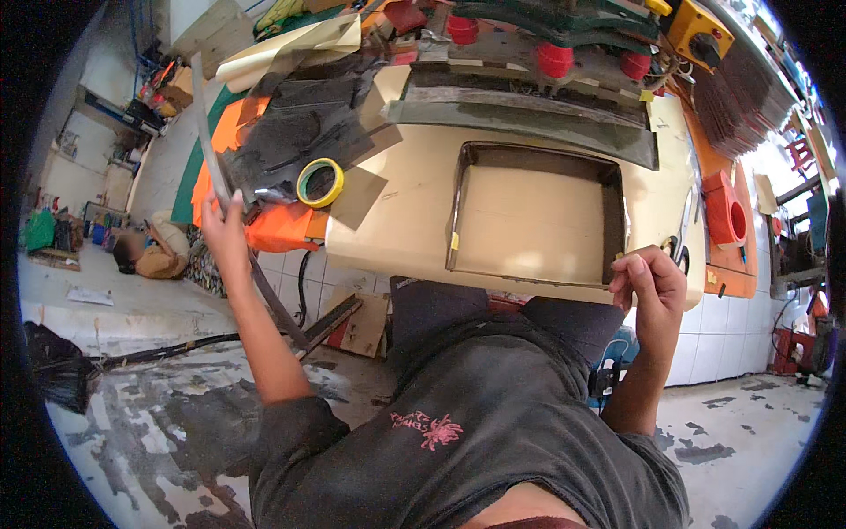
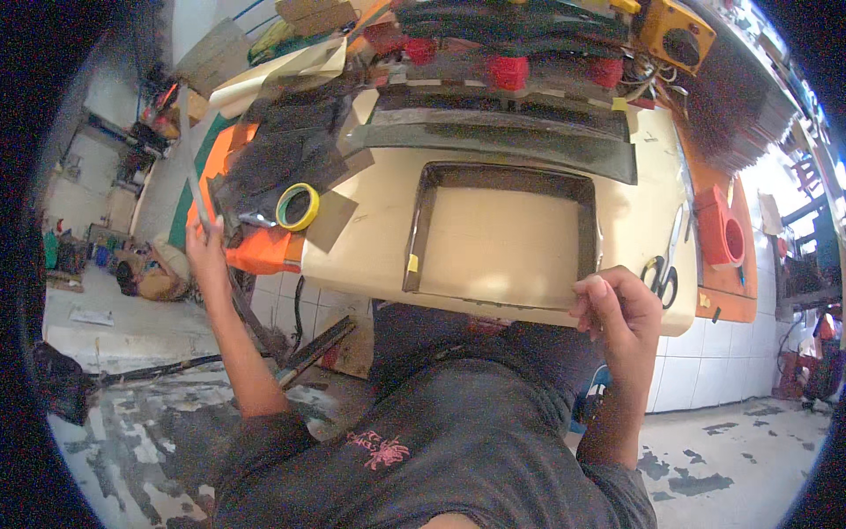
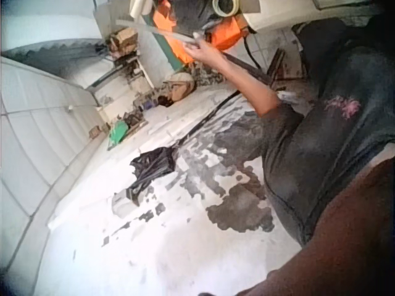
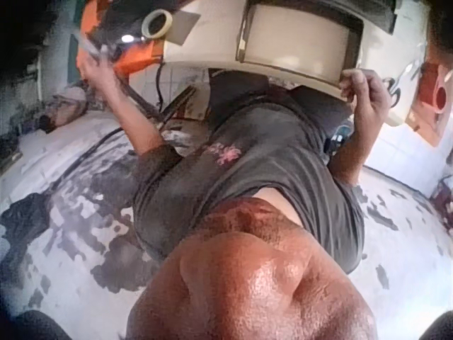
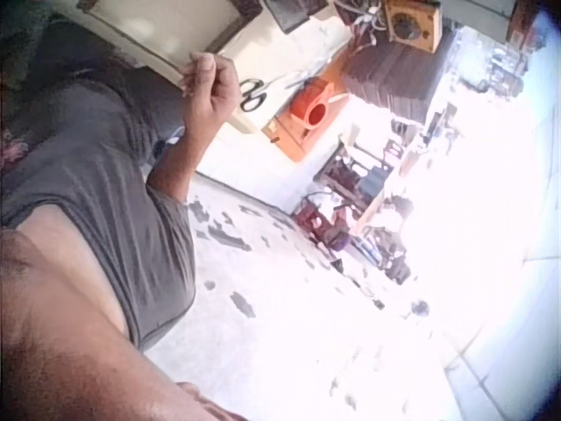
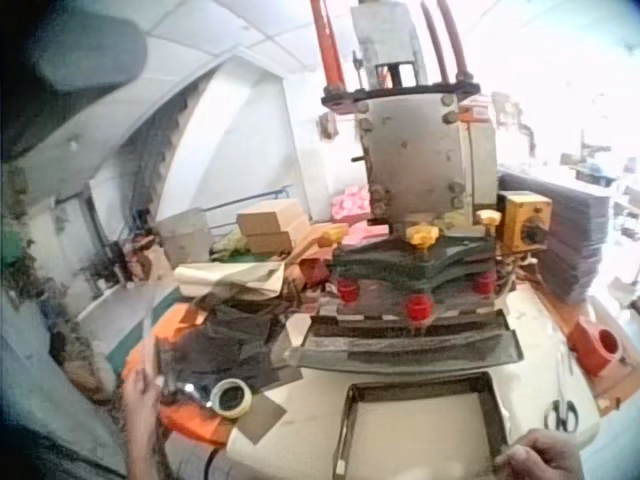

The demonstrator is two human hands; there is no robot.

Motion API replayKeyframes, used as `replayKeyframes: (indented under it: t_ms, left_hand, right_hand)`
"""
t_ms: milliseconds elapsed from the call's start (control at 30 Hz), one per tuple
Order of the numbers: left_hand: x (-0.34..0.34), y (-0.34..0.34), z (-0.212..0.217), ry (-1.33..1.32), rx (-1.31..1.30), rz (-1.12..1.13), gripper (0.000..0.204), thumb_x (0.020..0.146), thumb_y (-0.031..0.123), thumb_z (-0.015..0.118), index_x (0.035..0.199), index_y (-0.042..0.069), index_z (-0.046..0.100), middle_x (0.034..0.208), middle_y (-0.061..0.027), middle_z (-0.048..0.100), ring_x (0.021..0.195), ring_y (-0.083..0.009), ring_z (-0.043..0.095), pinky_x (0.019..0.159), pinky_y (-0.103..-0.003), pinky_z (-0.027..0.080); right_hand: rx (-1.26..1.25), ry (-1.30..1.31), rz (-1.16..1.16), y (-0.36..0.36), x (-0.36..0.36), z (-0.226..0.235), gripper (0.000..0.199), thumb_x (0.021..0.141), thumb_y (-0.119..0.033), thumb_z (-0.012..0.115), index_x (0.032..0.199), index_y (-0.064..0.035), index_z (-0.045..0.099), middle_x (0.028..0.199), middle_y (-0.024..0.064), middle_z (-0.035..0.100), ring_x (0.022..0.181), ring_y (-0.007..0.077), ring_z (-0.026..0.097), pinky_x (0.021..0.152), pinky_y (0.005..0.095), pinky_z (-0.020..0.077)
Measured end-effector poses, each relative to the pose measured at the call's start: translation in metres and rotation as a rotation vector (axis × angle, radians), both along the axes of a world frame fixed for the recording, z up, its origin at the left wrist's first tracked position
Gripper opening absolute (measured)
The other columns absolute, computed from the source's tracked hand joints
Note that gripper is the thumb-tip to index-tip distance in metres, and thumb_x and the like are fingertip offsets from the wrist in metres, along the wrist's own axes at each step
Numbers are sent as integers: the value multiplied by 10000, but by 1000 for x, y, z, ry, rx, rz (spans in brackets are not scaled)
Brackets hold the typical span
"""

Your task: The person tears pieces of tape from a roll, sticks them onto the edges and corners of a rectangular frame, presses and folds the frame into shape, and handles tinted plastic sheets.

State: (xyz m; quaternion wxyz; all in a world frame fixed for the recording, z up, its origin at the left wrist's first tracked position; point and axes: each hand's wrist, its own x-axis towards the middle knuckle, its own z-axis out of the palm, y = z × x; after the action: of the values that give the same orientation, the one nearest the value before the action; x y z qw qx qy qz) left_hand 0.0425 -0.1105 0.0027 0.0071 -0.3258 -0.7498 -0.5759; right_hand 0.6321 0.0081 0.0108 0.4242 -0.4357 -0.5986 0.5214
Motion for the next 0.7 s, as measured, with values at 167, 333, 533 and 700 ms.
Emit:
replayKeyframes:
  t_ms: [167,333,533,700]
  left_hand:
    - [-139,1,5,346,-335,158,413,995,261,769,1290,-17,689,965,-84,739,774,-174,626,724,-353,496]
    - [-206,17,7,463,-540,267,499,942,287,808,1345,4,725,1049,-179,790,912,-278,748,819,-421,549]
    - [-241,43,-4,445,-586,206,477,908,265,814,1310,18,746,1059,-213,794,964,-343,772,857,-444,573]
    - [-263,72,-17,514,-599,159,477,907,180,795,1360,45,731,1150,-205,794,1090,-333,770,943,-416,586]
  right_hand:
    - [27,-6,15,-10,-12,4,299,1116,-263,619,995,-7,715,756,41,698,621,72,606,548,214,431]
    - [26,-6,16,-19,-30,12,287,1117,-243,615,993,-4,715,761,42,702,623,73,608,550,215,429]
    - [14,-38,16,-15,-38,13,281,1113,-235,617,990,-2,715,770,47,711,626,76,612,555,214,430]
    - [61,-35,4,0,-41,2,297,1119,-243,607,981,5,693,720,50,673,551,81,582,480,217,402]
